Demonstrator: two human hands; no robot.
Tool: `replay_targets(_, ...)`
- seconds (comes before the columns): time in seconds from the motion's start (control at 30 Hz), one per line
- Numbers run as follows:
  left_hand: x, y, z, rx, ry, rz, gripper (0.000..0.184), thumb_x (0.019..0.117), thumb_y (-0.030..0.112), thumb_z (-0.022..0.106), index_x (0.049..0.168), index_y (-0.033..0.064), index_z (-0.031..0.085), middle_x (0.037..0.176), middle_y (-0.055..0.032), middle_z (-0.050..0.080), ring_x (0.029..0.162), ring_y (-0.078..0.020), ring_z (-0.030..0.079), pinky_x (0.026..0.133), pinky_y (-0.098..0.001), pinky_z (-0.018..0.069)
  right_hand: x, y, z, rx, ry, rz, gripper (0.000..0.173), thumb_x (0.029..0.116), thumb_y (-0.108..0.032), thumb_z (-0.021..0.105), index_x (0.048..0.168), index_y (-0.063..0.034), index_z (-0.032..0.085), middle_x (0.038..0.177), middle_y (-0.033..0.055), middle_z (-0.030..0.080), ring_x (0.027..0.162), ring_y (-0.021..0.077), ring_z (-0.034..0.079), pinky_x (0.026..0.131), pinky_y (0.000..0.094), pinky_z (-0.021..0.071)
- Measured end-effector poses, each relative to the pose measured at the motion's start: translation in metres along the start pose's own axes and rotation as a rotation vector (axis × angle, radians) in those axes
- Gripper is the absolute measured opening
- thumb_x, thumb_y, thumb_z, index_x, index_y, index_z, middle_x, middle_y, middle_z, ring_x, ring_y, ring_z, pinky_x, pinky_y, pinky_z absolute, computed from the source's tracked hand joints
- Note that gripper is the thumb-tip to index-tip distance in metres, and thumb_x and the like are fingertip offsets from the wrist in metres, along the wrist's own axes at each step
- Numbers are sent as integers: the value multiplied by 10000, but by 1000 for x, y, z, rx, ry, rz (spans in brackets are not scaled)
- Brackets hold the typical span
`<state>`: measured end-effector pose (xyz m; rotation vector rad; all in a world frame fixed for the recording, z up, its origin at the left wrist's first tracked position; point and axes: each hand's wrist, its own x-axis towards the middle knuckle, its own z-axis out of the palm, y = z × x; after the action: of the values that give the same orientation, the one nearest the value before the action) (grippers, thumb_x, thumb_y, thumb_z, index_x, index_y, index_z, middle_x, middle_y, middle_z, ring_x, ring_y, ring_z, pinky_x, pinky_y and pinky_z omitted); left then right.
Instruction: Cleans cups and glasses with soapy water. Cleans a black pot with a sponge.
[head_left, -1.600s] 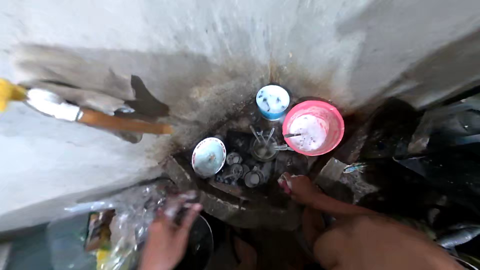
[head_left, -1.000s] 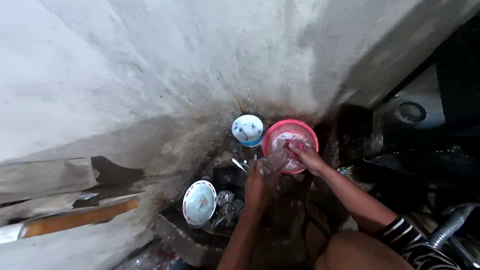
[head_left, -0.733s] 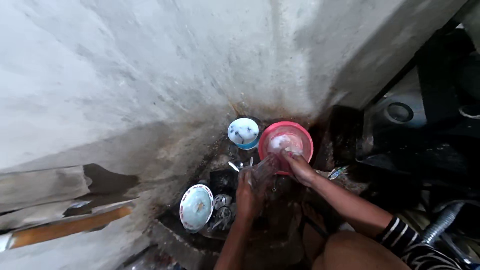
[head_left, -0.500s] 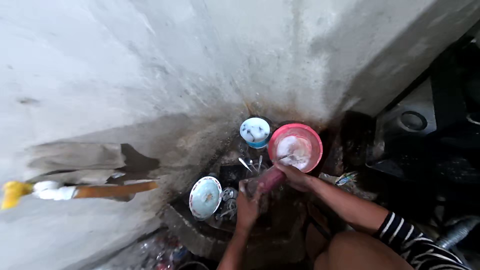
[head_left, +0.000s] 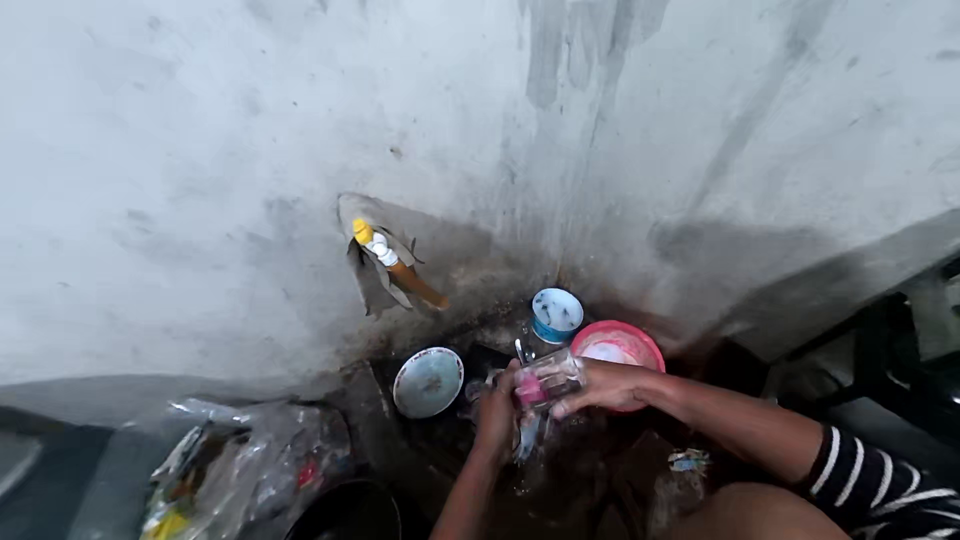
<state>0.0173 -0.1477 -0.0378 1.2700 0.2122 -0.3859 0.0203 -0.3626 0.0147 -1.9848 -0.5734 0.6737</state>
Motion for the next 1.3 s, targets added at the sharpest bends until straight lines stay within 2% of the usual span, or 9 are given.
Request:
replay_targets(0.1, 0, 12, -18, -90, -161, -281, 421, 1096, 450, 382, 1116, 125, 649, 831, -46, 663, 617, -118, 591, 506, -255, 477, 3, -49, -4, -851, -236, -88, 523, 1010, -300, 660, 1478, -99, 542, 1503, 143, 552, 1460, 291, 443, 1280, 508, 205)
replay_targets(0.23, 1, 9, -21, -195, -259, -358, 458, 1078, 466, 363, 891, 130, 611, 620, -12, 553, 418, -75, 434, 356, -207, 331, 8, -78, -4, -1300, -302, -184, 271, 1043, -130, 534, 1267, -43, 660, 1218, 193, 692, 1220, 386, 622, 1155, 558, 396)
replay_targets(0.33, -6, 22, -19, -73, -113, -170, 385, 1064, 458, 485, 1097, 112, 652, 734, -34, 604, 549, -121, 531, 470, -263, 433, 3, -58, 3, -992, -191, -26, 445, 1024, -259, 592, 1445, -119, 567, 1340, 189, 650, 1265, 367, 608, 1095, 584, 447)
replay_targets(0.5, -7, 26, -16, -186, -81, 188, 378, 1071, 358, 533, 1235, 18, 560, 835, -141, 677, 573, -212, 642, 496, -343, 570, 2, -74, 2, -197, 301, 124, 476, 834, -189, 855, 1262, -77, 679, 1127, 42, 739, 1028, 103, 699, 976, 335, 574)
replay_targets(0.77, -13, 41, -17, -148, -7, 598, 531, 916, 141, 742, 1349, -33, 489, 1158, -135, 674, 905, -179, 720, 777, -340, 647, -6, -94, -32, -45, 584, 79, 414, 776, -228, 902, 1101, -77, 696, 998, 41, 743, 878, 135, 717, 809, 334, 620)
replay_targets(0.93, -12, 28, -11, 211, 41, 1100, 470, 815, 236, 852, 1199, 23, 684, 1398, -194, 555, 1321, -237, 541, 1106, -362, 488, -3, -116, -21, 2, 753, 25, 424, 912, -379, 767, 1155, -46, 669, 904, 6, 709, 728, 74, 661, 677, 270, 581)
replay_targets(1.03, -23, 17, 6, 431, 174, 1385, 193, 927, 208, 724, 1115, 191, 768, 1335, -194, 619, 1325, -328, 537, 1123, -467, 452, 6, -138, -9, 116, 758, 88, 601, 1097, -523, 248, 1175, -42, 599, 892, 35, 665, 783, 115, 653, 720, 308, 570)
replay_targets(1.1, -24, 12, 15, 463, 274, 1511, 172, 969, 225, 684, 1118, 272, 757, 1297, -130, 645, 1319, -309, 537, 1123, -459, 443, 15, -155, -2, 218, 830, 205, 814, 1045, -669, 65, 1020, -75, 623, 764, 55, 644, 688, 162, 638, 628, 348, 557)
replay_targets(1.3, -64, 34, 35, 3, 265, 949, 432, 751, 232, 902, 1090, 35, 720, 1308, -143, 610, 1226, -204, 593, 1023, -342, 537, 31, -170, 12, -432, 1019, 303, 506, 999, -550, 586, 899, -64, 687, 736, 57, 627, 688, 175, 628, 689, 417, 541)
